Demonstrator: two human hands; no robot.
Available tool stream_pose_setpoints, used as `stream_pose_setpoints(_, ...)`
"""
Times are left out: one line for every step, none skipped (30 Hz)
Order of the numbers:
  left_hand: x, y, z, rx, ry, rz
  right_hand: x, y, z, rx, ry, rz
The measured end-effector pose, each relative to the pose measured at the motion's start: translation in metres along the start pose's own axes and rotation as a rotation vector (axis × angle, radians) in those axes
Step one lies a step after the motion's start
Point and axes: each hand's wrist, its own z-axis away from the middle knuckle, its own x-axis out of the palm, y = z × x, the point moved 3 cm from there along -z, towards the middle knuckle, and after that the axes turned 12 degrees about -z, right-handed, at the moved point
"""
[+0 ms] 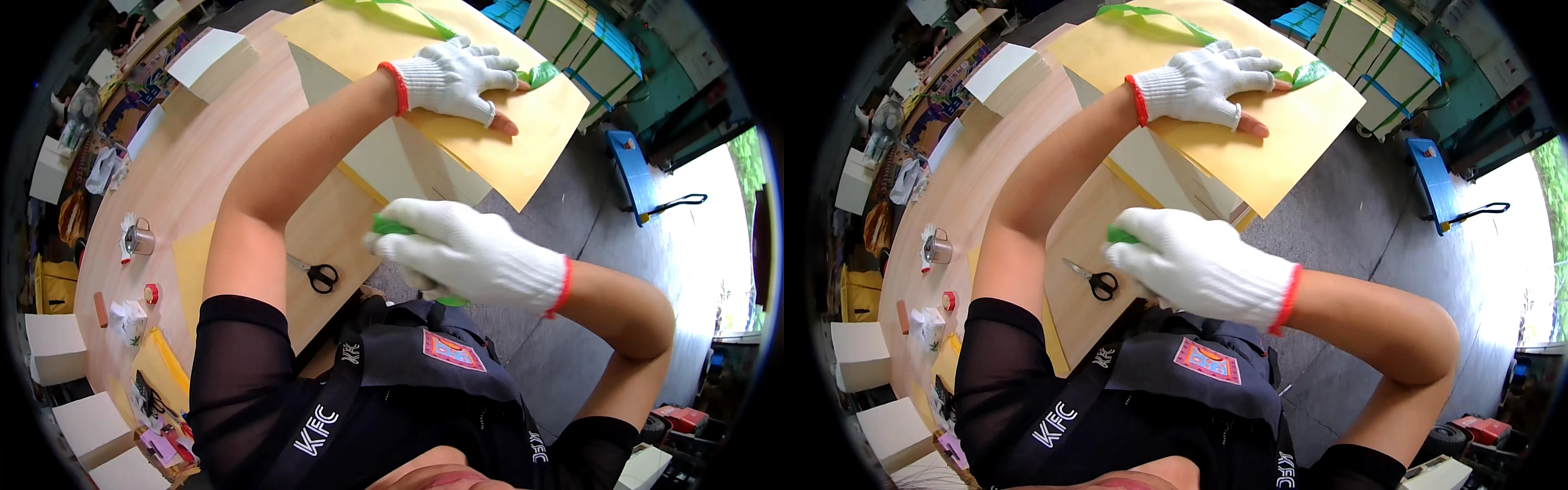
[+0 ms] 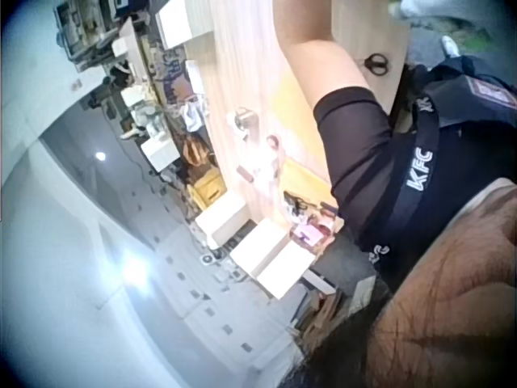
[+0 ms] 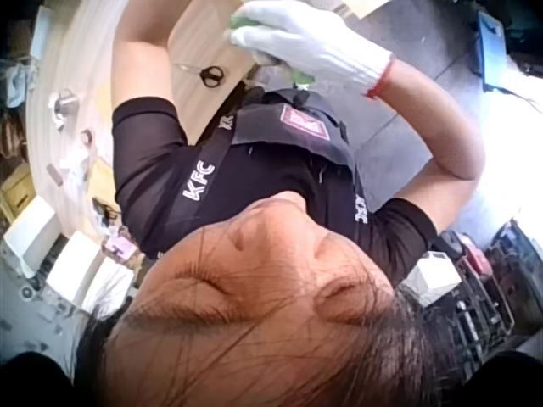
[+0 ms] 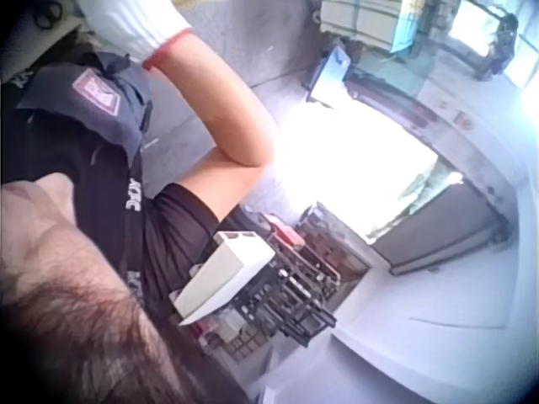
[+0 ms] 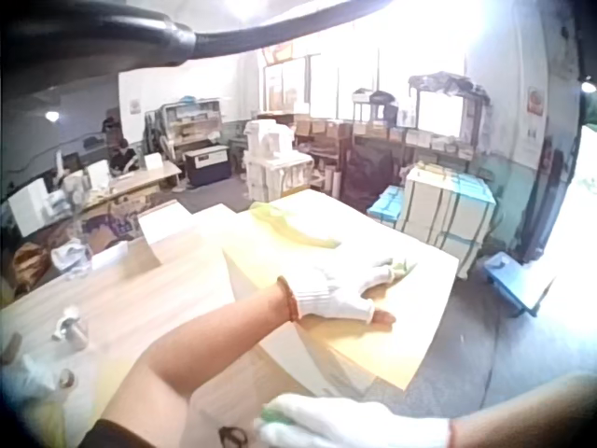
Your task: The person stacks white notebooks on a table, wraps the stack in yellow paper, and secures the bundle with green tape. The person uses scissors to cut the tape and ties a knot to finish the package.
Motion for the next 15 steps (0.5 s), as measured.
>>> stream_pose_setpoints(-0.003, 0.004, -0.002, -0.011, -0.011, 0.002, 0.008, 0.004, -0.006, -0.14, 0.056, 0.117)
stream_pose_setpoints(-0.003, 0.004, -0.002, -0.005, -0.003, 0.003, 0.016, 0.006, -0.017, -0.237, 0.044, 0.163)
stream_pose_setpoints(-0.002, 0.003, -0.003, 0.0, 0.005, 0.002, 0.022, 0.005, -0.024, -0.251, 0.034, 0.158)
stream_pose_setpoints(0.0, 0.002, -0.004, 0.006, 0.01, 0.005, 0.026, 0.004, -0.032, -0.264, 0.024, 0.15)
stream_pose_setpoints(0.001, 0.004, -0.006, 0.012, 0.004, 0.01, 0.029, 0.003, -0.039, -0.275, 0.021, 0.142)
stream_pose_setpoints(0.001, 0.006, -0.009, 0.02, -0.002, 0.016, 0.03, 0.009, -0.047, -0.266, 0.046, 0.121)
stream_pose_setpoints(0.0, 0.004, -0.008, 0.013, -0.011, 0.012, 0.029, 0.005, -0.047, -0.286, 0.025, 0.137)
stream_pose_setpoints(0.0, 0.004, -0.007, 0.005, -0.028, 0.015, 0.027, -0.002, -0.044, -0.305, 0.006, 0.151)
stream_pose_setpoints(0.001, 0.004, -0.007, 0.0, -0.045, 0.018, 0.023, -0.01, -0.038, -0.323, -0.01, 0.165)
stream_pose_setpoints(0.002, 0.0, -0.004, -0.019, -0.068, 0.018, 0.015, -0.037, -0.019, 0.025, -0.105, 0.131)
stream_pose_setpoints(0.002, 0.0, -0.005, 0.005, -0.028, 0.019, 0.007, -0.045, -0.006, -0.088, -0.122, 0.174)
stream_pose_setpoints(0.005, 0.0, -0.005, 0.029, 0.013, 0.018, -0.003, -0.051, 0.003, -0.038, -0.138, 0.347)
stream_pose_setpoints(0.007, 0.001, -0.007, 0.06, 0.061, 0.02, -0.013, -0.053, 0.013, -0.128, -0.119, 0.477)
stream_pose_setpoints(0.011, -0.004, -0.004, 0.049, 0.08, -0.021, -0.029, -0.054, 0.017, -0.478, -0.066, 0.692)
stream_pose_setpoints(0.016, -0.011, -0.006, 0.051, 0.05, -0.01, -0.046, -0.053, 0.02, -0.707, 0.045, 0.842)
